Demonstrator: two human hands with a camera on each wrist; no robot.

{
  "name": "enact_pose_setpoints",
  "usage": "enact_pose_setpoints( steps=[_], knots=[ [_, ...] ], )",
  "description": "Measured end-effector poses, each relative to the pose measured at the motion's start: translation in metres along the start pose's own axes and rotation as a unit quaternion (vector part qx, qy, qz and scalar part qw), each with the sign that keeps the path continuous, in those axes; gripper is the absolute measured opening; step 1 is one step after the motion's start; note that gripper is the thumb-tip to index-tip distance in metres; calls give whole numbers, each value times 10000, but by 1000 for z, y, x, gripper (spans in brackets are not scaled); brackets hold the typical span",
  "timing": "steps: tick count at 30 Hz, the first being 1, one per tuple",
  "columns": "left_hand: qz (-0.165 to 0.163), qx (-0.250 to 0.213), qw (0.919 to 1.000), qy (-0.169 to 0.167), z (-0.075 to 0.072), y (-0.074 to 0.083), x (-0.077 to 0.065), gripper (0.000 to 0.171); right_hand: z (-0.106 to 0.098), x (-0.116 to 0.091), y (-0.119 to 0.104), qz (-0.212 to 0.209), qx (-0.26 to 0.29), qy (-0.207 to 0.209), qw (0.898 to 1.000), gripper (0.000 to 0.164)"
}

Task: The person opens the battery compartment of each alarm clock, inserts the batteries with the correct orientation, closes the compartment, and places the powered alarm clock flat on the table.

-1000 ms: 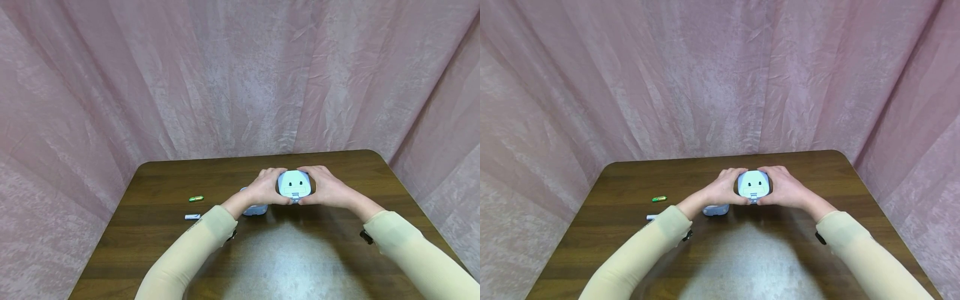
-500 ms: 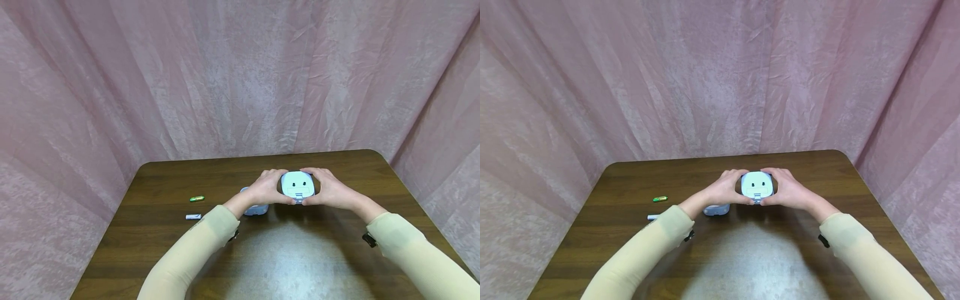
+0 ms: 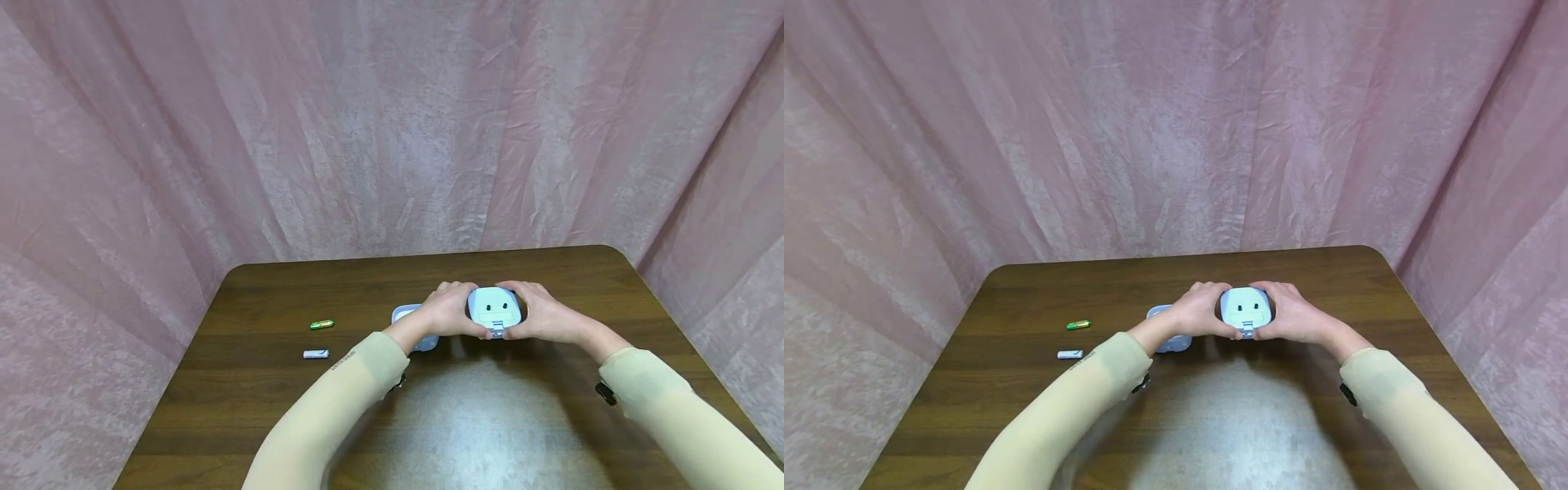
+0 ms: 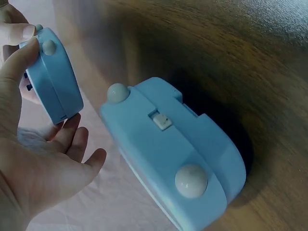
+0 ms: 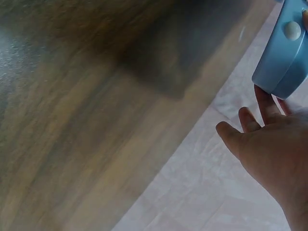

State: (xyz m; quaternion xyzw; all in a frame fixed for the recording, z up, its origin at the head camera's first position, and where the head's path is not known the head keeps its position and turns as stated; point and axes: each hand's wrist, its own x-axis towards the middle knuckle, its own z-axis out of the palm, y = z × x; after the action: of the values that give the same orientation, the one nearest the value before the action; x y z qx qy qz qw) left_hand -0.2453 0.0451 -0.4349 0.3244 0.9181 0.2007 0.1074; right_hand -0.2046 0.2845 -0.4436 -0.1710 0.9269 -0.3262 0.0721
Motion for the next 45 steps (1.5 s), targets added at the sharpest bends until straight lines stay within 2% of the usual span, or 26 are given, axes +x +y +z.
enact_pose_setpoints(
  steps=[8,18,27,34,45],
  knots=[
    [-31,683,9975,-161,9,4,9,81,6,2,10,-27,-231,-47,9997,99],
    [-166,1127,9928,-362,18,4,10,77,14,1,18,11,-379,-187,9991,97],
    [-212,1254,9912,-378,23,3,12,77,18,2,22,-37,-382,-194,9991,96],
    [-372,1280,9895,-561,32,1,21,80,19,2,25,-38,-451,-182,9988,98],
    [-284,1352,9899,-322,30,5,15,79,19,2,26,-9,-496,-184,9986,98]
  ],
)
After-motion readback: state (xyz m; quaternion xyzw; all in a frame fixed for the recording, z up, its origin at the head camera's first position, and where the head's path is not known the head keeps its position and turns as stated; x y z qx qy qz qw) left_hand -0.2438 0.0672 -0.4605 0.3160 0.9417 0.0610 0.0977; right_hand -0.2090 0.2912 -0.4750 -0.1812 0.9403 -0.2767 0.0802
